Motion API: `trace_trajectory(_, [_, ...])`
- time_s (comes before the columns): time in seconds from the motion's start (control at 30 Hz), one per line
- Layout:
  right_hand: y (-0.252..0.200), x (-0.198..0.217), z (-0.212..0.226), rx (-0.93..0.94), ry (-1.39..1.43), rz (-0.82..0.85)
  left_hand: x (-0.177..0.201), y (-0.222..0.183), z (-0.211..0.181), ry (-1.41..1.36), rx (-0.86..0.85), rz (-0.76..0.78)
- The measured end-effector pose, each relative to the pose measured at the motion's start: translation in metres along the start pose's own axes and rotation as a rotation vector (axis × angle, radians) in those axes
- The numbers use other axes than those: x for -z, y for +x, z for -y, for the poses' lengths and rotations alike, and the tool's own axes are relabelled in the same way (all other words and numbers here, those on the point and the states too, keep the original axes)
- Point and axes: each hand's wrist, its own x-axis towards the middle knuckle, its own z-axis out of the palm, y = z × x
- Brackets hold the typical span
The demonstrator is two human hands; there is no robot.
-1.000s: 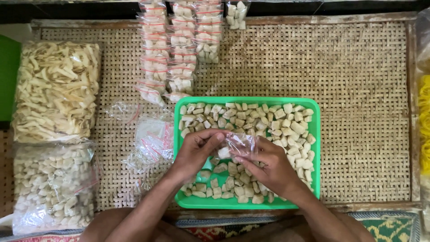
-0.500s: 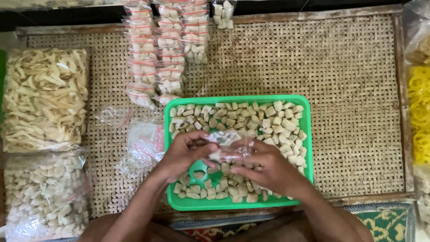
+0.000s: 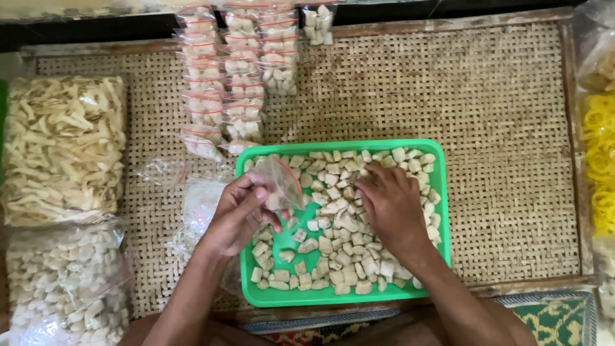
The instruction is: The person sits on a mat and repeatedly scoops small white food pieces from a green tray into small clear plastic bags. They seal each bag and place it with other finished bags on the mat. The person continues this process for the duration of the clip.
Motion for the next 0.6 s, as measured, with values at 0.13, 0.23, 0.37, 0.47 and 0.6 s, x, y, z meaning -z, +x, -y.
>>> trace_trajectory(0.13, [0.000, -0.004, -0.006, 0.038, -0.061, -0.097, -0.002, 0.003, 0.001, 0.024, 0.012, 0.000])
trace_trajectory(0.23, [0.000, 0.009, -0.006, 0.063, 0.124, -0.283, -0.009, 0.003, 0.005, 0.067, 0.014, -0.006])
trace_trajectory(0.37, [-0.012, 0.025, 0.004, -0.171, 1.099, -0.240, -0.020, 0.002, 0.010, 0.115, 0.067, 0.020])
trace_trajectory(0.47, [-0.014, 0.032, 0.012, -0.118, 1.254, -0.268, -0.027, 0.001, 0.010, 0.144, 0.092, 0.020])
trace_trajectory(0.6, [-0.013, 0.040, 0.019, -0.014, 1.110, -0.227, -0.037, -0.001, 0.007, 0.241, 0.111, 0.052])
